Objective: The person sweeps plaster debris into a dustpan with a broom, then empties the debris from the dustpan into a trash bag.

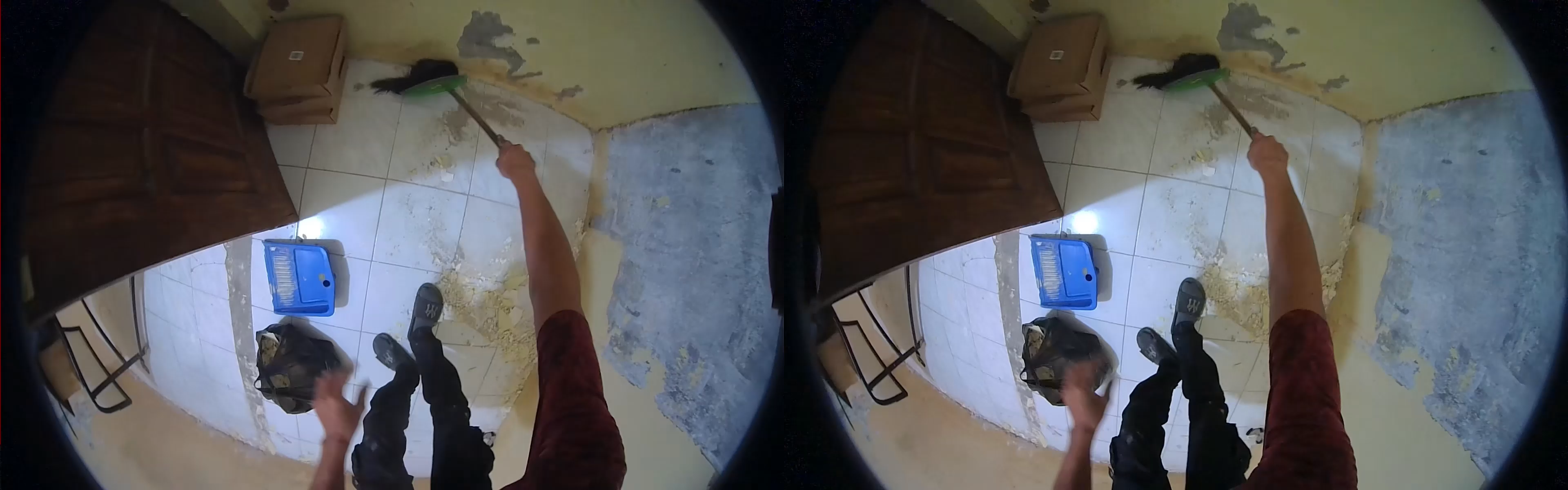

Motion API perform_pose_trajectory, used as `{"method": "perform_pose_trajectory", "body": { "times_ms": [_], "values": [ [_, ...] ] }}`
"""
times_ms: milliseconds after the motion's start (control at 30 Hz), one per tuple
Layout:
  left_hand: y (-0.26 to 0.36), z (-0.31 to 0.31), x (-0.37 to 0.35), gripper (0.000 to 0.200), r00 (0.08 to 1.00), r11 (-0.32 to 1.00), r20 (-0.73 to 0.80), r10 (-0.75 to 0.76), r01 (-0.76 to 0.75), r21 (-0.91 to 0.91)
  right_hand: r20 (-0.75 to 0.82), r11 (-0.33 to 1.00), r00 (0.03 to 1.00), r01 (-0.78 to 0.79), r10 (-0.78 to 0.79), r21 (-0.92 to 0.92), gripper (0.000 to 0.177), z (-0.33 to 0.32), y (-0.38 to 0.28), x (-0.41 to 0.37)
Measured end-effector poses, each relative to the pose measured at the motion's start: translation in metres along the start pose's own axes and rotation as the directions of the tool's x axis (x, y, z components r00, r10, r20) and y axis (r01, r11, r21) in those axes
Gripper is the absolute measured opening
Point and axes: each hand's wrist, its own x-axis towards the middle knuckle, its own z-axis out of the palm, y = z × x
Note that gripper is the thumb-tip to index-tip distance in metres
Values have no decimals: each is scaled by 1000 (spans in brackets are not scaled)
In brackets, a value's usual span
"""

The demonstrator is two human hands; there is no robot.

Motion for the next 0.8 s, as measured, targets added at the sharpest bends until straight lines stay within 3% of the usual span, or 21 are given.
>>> {"method": "perform_pose_trajectory", "body": {
  "times_ms": [33,67,100,133,167,200,233,267,333,367,433,467,500,533,567,633,700,733,800],
  "values": [
    [3,25,-41,35,907,937,254,-337,348,0,12,1000,1000,-27,27,15,34,12,14,3],
    [3,39,-79,33,822,914,422,-383,404,43,58,995,998,-5,-1,99,32,27,29,-9],
    [-22,72,-135,29,878,929,412,-242,332,-163,43,994,997,53,-57,95,34,54,55,-20],
    [-18,74,-162,27,782,865,526,-334,476,-159,27,989,992,119,-122,89,36,88,78,-37],
    [4,58,-159,25,846,933,449,-288,354,-69,74,966,997,-30,11,257,39,105,92,-69],
    [10,58,-162,26,837,910,434,-333,406,-84,54,968,984,155,-169,200,40,109,112,-114],
    [12,62,-163,27,829,886,417,-373,452,-106,86,951,991,69,-99,302,41,117,133,-150],
    [14,66,-161,31,801,859,404,-441,508,-68,18,921,993,105,-121,374,43,107,143,-197],
    [8,76,-162,32,843,897,395,-366,432,-89,165,964,980,71,-116,256,49,57,141,-256],
    [6,84,-160,32,873,925,382,-304,366,-100,152,968,984,58,-98,246,49,36,141,-247],
    [9,79,-151,33,881,924,368,-297,362,-121,249,986,964,129,-99,-106,55,4,139,-204],
    [8,80,-145,32,878,937,387,-281,338,-86,222,972,965,176,-140,-154,59,-5,132,-163],
    [7,82,-141,32,875,948,404,-267,313,-51,80,938,957,288,-278,-195,57,0,134,-118],
    [7,84,-140,32,865,948,416,-279,316,-21,33,927,965,258,-259,-272,54,-4,122,-72],
    [0,92,-146,32,856,943,432,-283,331,-38,51,965,982,190,-183,-182,45,-27,99,-40],
    [-2,97,-146,31,838,941,449,-309,338,17,-91,983,996,6,-23,-186,36,7,114,47],
    [6,89,-135,32,850,952,436,-297,298,68,-14,1000,1000,24,-24,5,34,-32,100,16],
    [8,89,-135,30,807,930,470,-358,354,100,76,999,996,-47,45,18,34,6,124,29],
    [8,100,-134,31,820,932,459,-342,359,55,-58,909,924,359,-378,-210,32,92,194,5]
  ]
}}
